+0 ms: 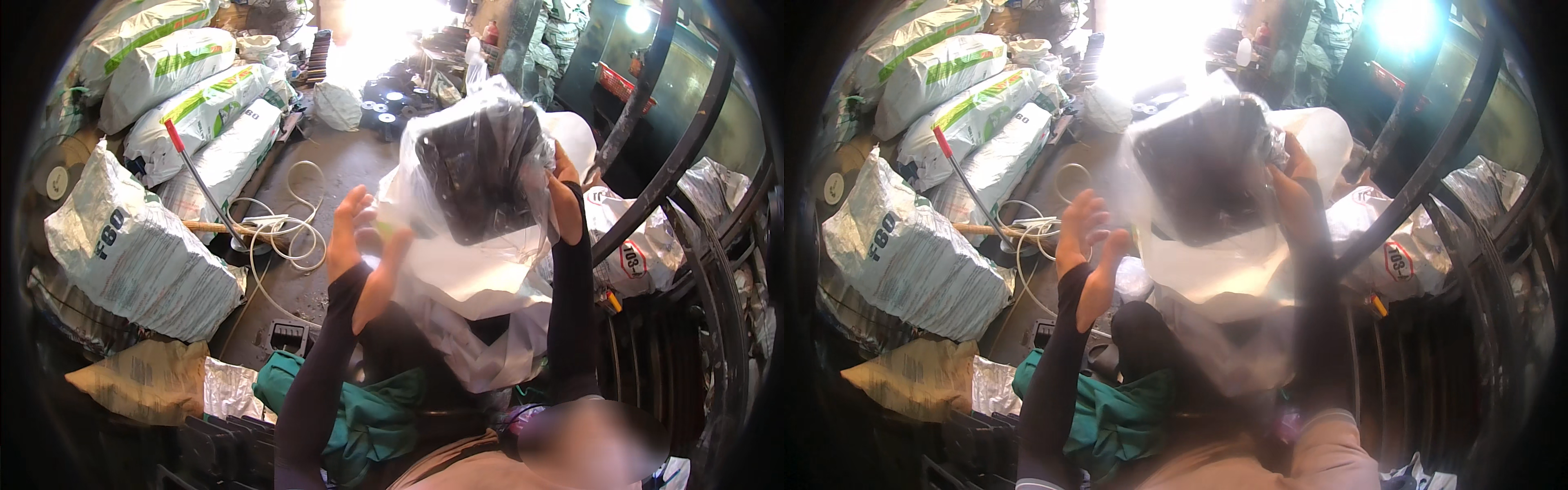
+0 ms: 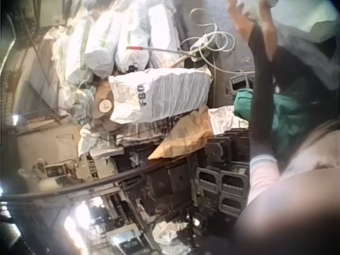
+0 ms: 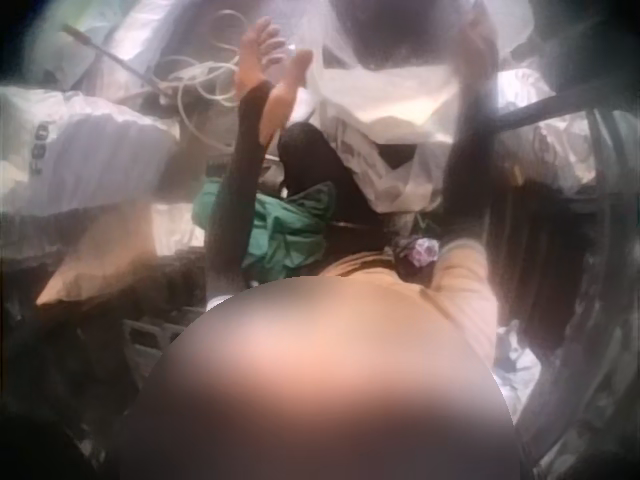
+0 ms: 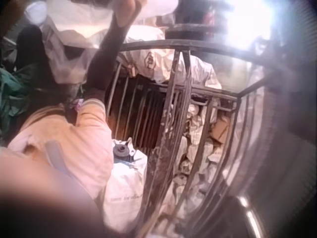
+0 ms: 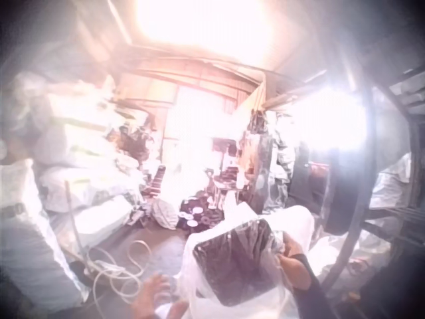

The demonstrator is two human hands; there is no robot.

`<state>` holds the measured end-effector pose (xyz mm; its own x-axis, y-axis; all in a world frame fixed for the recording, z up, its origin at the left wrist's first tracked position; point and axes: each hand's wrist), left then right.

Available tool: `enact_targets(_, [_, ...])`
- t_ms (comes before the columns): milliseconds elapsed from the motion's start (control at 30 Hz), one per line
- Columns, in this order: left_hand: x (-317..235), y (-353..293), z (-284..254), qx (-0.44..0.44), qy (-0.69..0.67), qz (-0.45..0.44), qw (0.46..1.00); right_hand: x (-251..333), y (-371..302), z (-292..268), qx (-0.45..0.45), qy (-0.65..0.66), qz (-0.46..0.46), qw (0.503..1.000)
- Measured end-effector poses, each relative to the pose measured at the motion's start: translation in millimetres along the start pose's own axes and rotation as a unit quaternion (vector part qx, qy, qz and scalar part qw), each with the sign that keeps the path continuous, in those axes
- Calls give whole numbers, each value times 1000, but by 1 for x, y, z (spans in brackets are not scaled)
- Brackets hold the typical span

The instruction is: The person sits on the floor and repeatedly wipes black plastic parts with a green cloth. They pick up parts from a white sack, wipe them, and place them on a nearby stack. The person also uses a small brush to clean crevices on some parts.

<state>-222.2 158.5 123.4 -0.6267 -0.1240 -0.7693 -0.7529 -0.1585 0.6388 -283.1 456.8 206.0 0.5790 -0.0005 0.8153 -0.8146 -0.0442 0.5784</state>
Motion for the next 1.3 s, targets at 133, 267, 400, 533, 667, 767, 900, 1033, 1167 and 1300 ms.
enact_targets(133, [-1, -1, -7, -47, -68, -119, 989, 27, 21, 58, -13, 127, -49, 991])
enact_targets(267, [18, -24, -14, 15, -48, -192, 980, 8, 49, 147, -35, 31, -141, 989])
enact_targets(400, [58, -19, -32, -35, -261, -162, 951, -43, 37, 251, -67, 80, -35, 994])
enact_targets(533, [110, -12, -76, -190, -397, -170, 881, -99, -8, 320, -77, 132, 18, 988])
enact_targets(667, [158, -29, -112, -173, -38, -100, 979, -152, -38, 338, 0, 152, 37, 988])
enact_targets(767, [185, -39, -144, -201, 10, -164, 966, -203, -19, 317, 145, 209, 235, 938])
enact_targets(900, [211, -51, -180, -230, -3, -319, 919, -261, -9, 290, 256, 218, 334, 881])
enact_targets(1033, [232, -55, -210, -151, 109, -218, 958, -288, 3, 273, 456, 200, 358, 790])
enact_targets(1167, [229, -52, -244, -84, 20, -319, 944, -314, -2, 274, 445, 269, 422, 743])
enact_targets(1300, [219, -46, -248, -12, 11, -439, 898, -372, -31, 316, 330, 254, 419, 807])
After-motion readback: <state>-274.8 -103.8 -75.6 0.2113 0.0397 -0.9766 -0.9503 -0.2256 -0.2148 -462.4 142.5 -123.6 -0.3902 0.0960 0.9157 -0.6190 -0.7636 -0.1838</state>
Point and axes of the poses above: each hand's wrist, its own y-axis towards the middle knuckle, its own z-axis out of the palm, x = y × z
